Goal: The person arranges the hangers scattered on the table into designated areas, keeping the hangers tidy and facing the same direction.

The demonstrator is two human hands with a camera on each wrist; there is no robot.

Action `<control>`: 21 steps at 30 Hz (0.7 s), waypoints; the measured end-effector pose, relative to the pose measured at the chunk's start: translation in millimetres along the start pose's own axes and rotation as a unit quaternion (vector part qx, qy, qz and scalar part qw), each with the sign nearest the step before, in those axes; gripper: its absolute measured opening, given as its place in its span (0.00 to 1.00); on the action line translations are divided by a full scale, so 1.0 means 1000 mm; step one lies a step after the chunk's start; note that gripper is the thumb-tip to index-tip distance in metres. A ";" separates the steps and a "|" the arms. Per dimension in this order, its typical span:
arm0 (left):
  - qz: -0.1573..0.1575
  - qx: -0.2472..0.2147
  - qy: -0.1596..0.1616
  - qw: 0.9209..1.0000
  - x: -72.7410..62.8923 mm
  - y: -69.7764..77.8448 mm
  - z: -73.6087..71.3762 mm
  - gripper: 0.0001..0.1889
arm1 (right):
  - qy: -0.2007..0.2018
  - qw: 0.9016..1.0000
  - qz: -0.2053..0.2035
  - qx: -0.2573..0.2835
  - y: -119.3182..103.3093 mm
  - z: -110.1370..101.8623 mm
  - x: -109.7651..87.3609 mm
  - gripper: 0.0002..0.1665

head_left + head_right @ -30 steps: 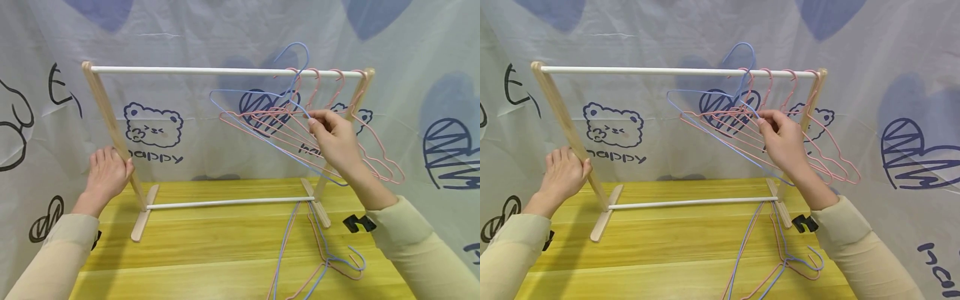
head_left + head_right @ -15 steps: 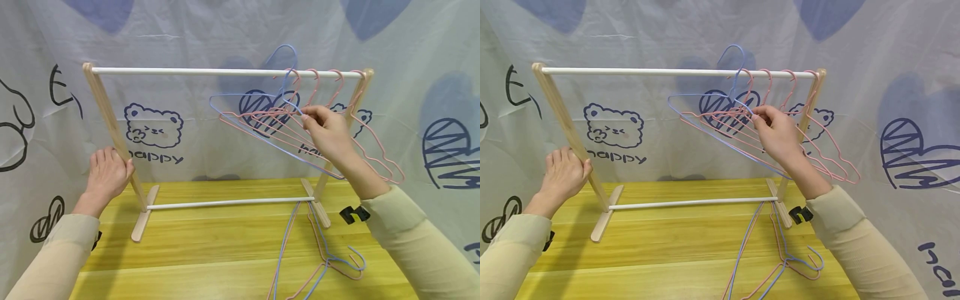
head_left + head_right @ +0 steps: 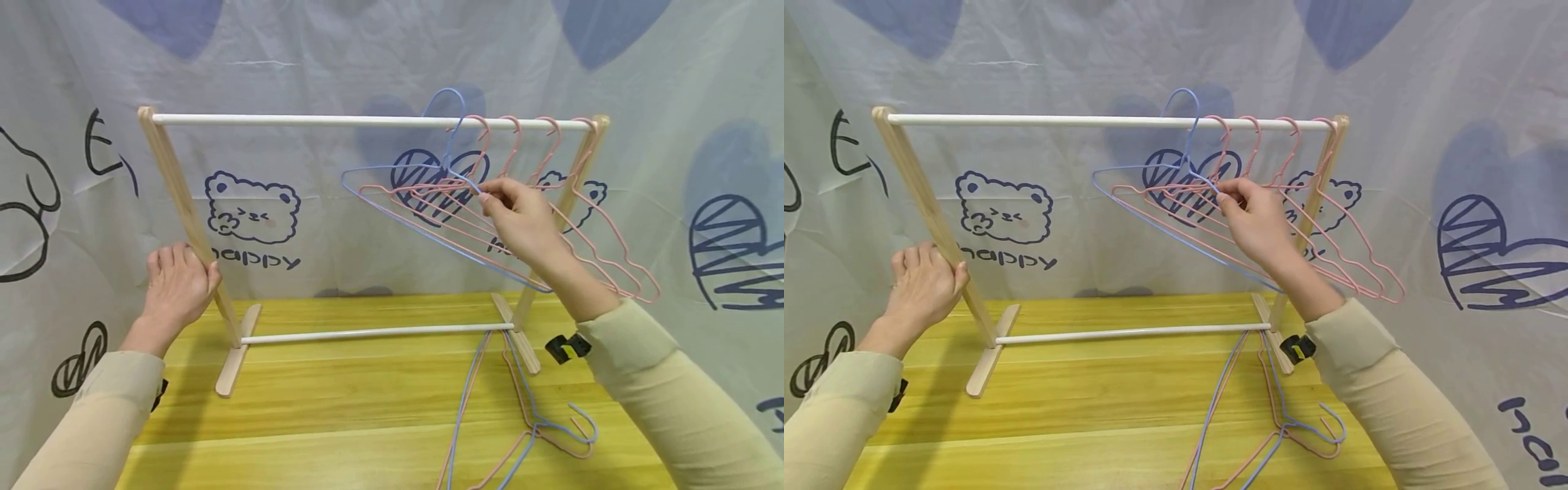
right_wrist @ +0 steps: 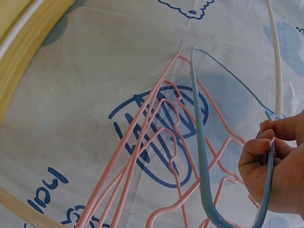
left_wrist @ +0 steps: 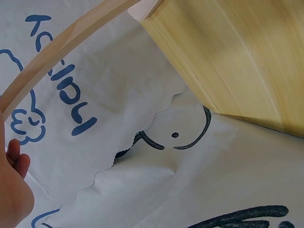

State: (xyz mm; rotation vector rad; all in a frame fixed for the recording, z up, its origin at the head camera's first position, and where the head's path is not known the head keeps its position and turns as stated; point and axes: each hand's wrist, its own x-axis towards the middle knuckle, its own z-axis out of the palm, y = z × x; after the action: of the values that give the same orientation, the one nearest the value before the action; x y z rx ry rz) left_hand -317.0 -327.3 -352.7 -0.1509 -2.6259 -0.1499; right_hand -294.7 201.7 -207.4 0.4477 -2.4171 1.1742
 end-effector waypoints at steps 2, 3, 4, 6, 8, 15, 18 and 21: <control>-0.001 -0.001 0.000 1.000 0.000 0.000 0.000 0.20 | 0.002 1.000 0.000 0.002 0.000 0.002 0.001 0.16; 0.000 -0.001 0.000 1.000 0.000 0.000 0.000 0.20 | 0.001 1.000 0.001 0.001 0.001 0.003 0.002 0.16; -0.001 -0.002 0.000 1.000 0.000 0.000 0.000 0.20 | 0.000 1.000 0.003 0.004 0.001 0.004 0.003 0.16; -0.001 -0.003 0.000 1.000 -0.001 0.000 0.000 0.20 | -0.004 1.000 0.009 0.004 0.001 0.006 0.003 0.16; -0.001 -0.003 0.001 1.000 -0.001 0.000 0.000 0.20 | -0.011 1.000 0.016 0.004 0.003 0.008 0.003 0.16; 0.001 -0.007 0.001 1.000 -0.001 0.001 0.001 0.20 | -0.023 0.999 0.025 -0.002 0.010 0.012 0.003 0.18; 0.000 -0.008 0.001 1.000 -0.001 0.001 0.000 0.20 | -0.023 0.999 0.022 -0.002 0.012 0.014 0.002 0.18; -0.003 -0.007 -0.001 1.000 -0.001 0.001 0.000 0.20 | -0.029 0.999 0.018 0.001 0.014 0.014 0.001 0.18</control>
State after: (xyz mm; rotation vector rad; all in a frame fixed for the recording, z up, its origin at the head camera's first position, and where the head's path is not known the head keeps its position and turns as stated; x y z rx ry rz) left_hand -316.3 -326.3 -352.9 -0.1491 -2.6283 -0.1702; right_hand -305.4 198.5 -223.9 0.4466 -2.4835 1.1946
